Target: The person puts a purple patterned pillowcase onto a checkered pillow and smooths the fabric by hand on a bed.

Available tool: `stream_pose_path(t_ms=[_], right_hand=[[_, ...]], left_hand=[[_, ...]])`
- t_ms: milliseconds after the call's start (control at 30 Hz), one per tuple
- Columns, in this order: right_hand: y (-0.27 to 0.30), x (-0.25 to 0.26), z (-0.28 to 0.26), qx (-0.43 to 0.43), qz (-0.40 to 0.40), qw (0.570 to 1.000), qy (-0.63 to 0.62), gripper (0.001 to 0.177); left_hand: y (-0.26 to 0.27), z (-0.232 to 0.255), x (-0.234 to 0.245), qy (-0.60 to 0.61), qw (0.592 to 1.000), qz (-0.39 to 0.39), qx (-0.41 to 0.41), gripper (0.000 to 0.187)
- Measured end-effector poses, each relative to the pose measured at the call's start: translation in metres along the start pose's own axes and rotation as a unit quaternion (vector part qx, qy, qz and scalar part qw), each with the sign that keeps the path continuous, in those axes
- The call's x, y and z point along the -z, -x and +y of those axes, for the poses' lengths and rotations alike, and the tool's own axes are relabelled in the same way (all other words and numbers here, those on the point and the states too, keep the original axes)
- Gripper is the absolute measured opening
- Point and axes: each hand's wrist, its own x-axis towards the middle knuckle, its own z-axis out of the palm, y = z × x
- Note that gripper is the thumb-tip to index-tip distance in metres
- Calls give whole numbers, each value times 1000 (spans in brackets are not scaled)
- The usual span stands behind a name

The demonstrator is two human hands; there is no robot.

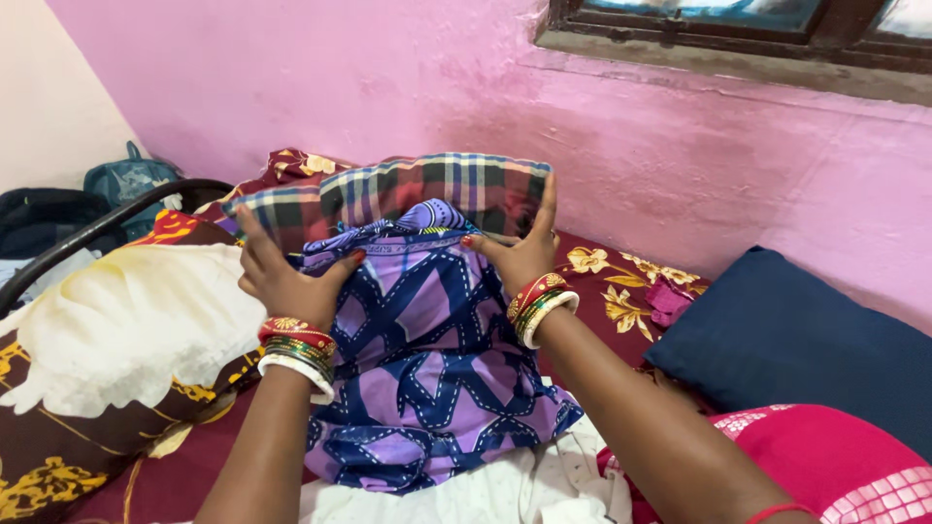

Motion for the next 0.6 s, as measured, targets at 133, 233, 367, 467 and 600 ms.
stream_pose_path(t_ms=[133, 233, 367, 467, 600], right_hand=[[-1, -4, 11, 12, 45, 999, -6, 154], [-13, -3, 23, -17, -25, 981, -189, 151], [-25, 6, 32, 7, -81, 975, -208, 108], [-26, 11, 27, -62, -85, 994, 0, 81], [-10, 4, 26, 27, -6, 992, 120, 95]], left_hand=[[7, 8, 4, 21, 1000, -3, -21, 147], [6, 3, 4, 78, 991, 35, -98, 144], [-2, -14, -6, 229, 970, 17, 82, 152], [-13, -31, -16, 96, 988, -45, 114, 128], [-11, -46, -24, 164, 971, -79, 153, 111]])
